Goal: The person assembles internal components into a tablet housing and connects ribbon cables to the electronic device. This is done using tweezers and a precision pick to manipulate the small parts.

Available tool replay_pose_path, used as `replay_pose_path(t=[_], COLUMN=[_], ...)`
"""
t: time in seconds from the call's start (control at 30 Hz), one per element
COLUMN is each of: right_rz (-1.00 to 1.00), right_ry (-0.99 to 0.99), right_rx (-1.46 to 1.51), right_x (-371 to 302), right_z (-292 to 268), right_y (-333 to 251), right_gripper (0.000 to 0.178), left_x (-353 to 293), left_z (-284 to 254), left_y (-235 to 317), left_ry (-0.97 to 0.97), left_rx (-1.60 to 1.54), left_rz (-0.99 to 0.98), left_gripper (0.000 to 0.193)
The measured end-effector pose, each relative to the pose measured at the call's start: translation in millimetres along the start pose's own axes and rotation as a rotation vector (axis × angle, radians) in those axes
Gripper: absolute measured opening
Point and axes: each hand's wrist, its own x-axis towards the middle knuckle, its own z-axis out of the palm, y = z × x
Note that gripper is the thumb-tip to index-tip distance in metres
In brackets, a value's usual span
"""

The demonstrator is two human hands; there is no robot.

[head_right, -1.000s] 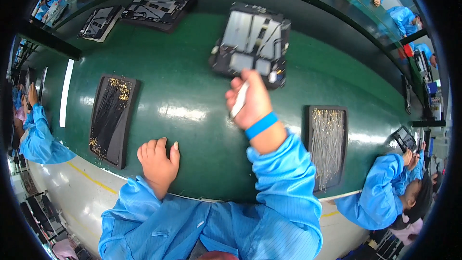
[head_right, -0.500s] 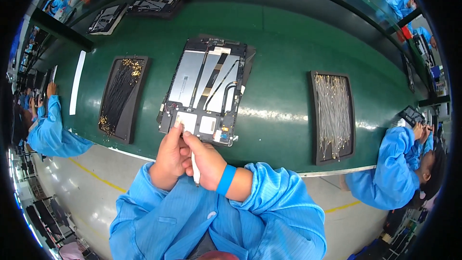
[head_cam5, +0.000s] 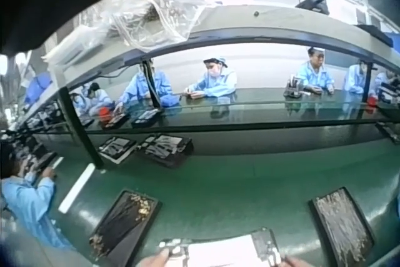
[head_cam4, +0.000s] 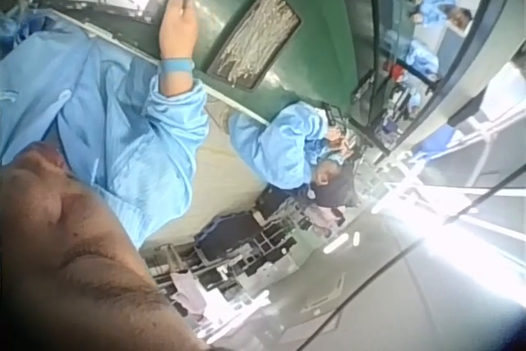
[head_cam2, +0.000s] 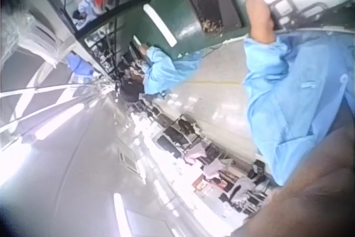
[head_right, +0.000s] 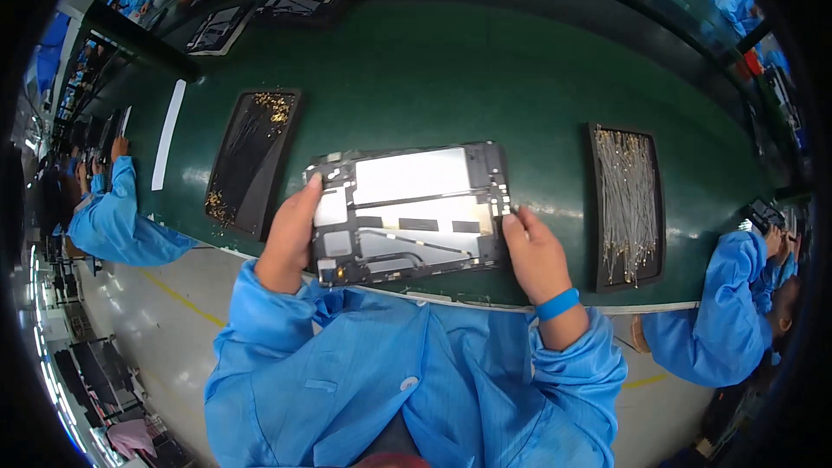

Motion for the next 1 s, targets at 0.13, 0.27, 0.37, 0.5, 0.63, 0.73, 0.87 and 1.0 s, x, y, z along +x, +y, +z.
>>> replay_pose_path(t=[0.13,0.27,0.37,0.5,0.63,0.73,0.87,1.0], right_rz=[-0.072,0.071,0.103,0.089,-0.020,-0.045,-0.027,0.010], right_ry=[0.086,0.174,0.206,0.220,0.258,0.291,0.280,0.281], right_rx=[0.118,0.180,0.199,0.160,0.013,-0.060,-0.012,0.003], right_x=[-10.9,-14.4,-13.1,-10.8,-14.6,-14.5,-11.3,-6.5], right_z=[14.3,14.8,11.9,11.4,12.1,11.7,11.5,10.8], right_y=[-1.7,-0.5,4.1,9.2,-1.8,-5.1,5.7,4.5], right_gripper=[0.043,0.041,0.041,0.039,0.038,0.039,0.039,0.039], left_x=[20.1,29.6,37.0,8.4,-33.5,-44.1,-41.3,-32.5], left_z=[7.5,18.7,19.2,23.6,-6.7,-13.2,-14.3,-12.7], left_y=[-6.9,3.2,0.7,-1.6,-8.4,-9.4,-17.8,-25.8], left_ry=[0.261,0.383,0.432,0.196,0.079,-0.046,-0.032,0.029], left_rx=[0.247,0.652,0.850,0.626,1.246,1.423,1.498,1.390], left_rz=[0.179,0.206,0.181,0.325,0.394,0.416,0.502,0.610], left_gripper=[0.048,0.056,0.062,0.051,0.058,0.068,0.065,0.054])
